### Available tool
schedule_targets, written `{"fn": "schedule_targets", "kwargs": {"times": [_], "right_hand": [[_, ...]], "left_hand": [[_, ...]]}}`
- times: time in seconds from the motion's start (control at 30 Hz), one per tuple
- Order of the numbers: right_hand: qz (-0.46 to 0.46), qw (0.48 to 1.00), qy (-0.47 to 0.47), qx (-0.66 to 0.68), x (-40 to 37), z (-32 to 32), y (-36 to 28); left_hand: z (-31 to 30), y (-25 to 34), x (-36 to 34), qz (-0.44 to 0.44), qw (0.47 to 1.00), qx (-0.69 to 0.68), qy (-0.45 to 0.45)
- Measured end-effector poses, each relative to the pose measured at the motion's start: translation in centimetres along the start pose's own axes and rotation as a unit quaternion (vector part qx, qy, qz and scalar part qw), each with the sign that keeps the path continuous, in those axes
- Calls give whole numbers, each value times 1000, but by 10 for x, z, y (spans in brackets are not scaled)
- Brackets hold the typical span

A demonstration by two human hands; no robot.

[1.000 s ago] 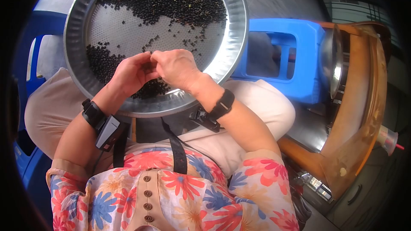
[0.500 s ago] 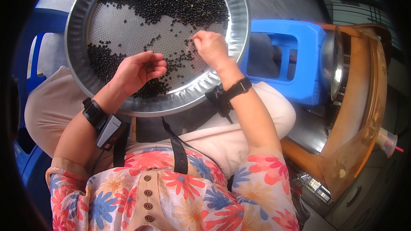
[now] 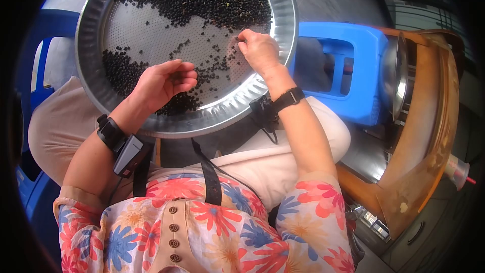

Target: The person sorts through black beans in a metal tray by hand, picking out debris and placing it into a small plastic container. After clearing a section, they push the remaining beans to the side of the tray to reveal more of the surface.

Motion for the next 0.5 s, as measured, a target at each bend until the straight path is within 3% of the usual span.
{"fn": "schedule_targets", "kwargs": {"times": [0.27, 0.37, 0.43, 0.5], "right_hand": [[-22, 999, 18, -36, 5, 5, -2], [-24, 1000, 13, -8, 5, 5, -5], [-9, 997, 9, 80, 0, 6, -12], [-60, 989, 15, 134, -14, 6, -52]], "left_hand": [[2, 2, -1, 2, 1000, 2, 3], [1, 1, 0, 3, 1000, 5, 5], [0, 1, 1, 3, 1000, 4, -8], [-4, 0, 3, 1, 1000, -4, -9]]}}
Point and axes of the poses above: each hand's wrist, its own x-axis towards the middle knuckle, its own z-axis out of the palm, y = z × x, the point moved 7 cm from there along x, towards the middle knuckle
